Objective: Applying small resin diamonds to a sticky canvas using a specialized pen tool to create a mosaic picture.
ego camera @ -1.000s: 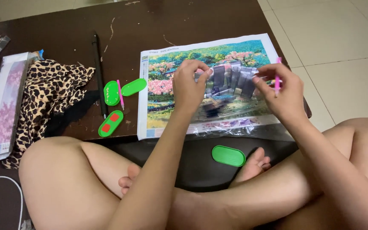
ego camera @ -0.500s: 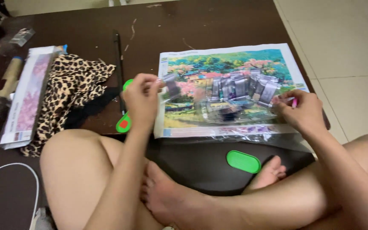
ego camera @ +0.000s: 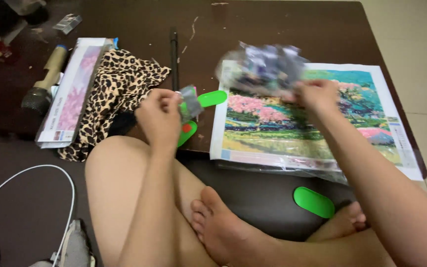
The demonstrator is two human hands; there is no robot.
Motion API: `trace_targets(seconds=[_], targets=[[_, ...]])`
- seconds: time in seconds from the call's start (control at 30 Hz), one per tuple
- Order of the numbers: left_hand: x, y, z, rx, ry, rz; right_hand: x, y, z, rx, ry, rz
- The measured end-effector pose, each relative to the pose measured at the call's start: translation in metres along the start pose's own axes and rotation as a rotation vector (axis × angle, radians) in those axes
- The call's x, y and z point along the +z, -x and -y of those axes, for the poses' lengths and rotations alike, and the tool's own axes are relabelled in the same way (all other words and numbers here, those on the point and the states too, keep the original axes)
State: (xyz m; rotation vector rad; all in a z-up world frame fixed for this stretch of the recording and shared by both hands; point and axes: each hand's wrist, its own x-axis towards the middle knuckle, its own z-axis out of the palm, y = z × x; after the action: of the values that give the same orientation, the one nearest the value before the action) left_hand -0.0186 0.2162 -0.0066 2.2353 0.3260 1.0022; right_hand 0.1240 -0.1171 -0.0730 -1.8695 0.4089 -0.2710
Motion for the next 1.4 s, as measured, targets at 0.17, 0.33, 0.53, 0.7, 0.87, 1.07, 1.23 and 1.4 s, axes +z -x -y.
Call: trace_targets(seconds=[0.17, 0.33, 0.53, 0.7, 0.87, 1.07, 1.23, 1.4], targets=[[-0.001, 0.008, -0.015, -0.116, 0.104, 0.065, 0.035, 0.077, 0.096, -0.002, -0.185, 0.499], [0.002, 0.011, -0.023, -0.109, 0.215, 0.156, 0.021, 0.112, 0.105, -0.151, -0.187, 0.635], [0.03, 0.029, -0.031, -0.035, 0.606, 0.536, -0.009, 0.147, 0.081, -0.303, -0.26, 0.785], [0.038, 0.032, -0.028, -0.113, 0.682, 0.723, -0.017, 0.143, 0.048, -0.302, -0.122, 0.668], [0.013, -0.05, 0.018, 0.107, -0.005, 0.689, -0.043, 0.136, 0.036, -0.305, -0.129, 0.538], [0.029, -0.092, 0.053, 0.159, -0.333, 0.871, -0.074, 0.142, 0.051, -0.263, -0.102, 0.422], [0.066, -0.087, 0.07, 0.165, -0.356, 0.976, -0.08, 0.148, 0.049, -0.242, -0.119, 0.397], [0.064, -0.089, 0.087, 0.212, -0.338, 0.912, -0.081, 0.14, 0.032, -0.181, -0.193, 0.37]])
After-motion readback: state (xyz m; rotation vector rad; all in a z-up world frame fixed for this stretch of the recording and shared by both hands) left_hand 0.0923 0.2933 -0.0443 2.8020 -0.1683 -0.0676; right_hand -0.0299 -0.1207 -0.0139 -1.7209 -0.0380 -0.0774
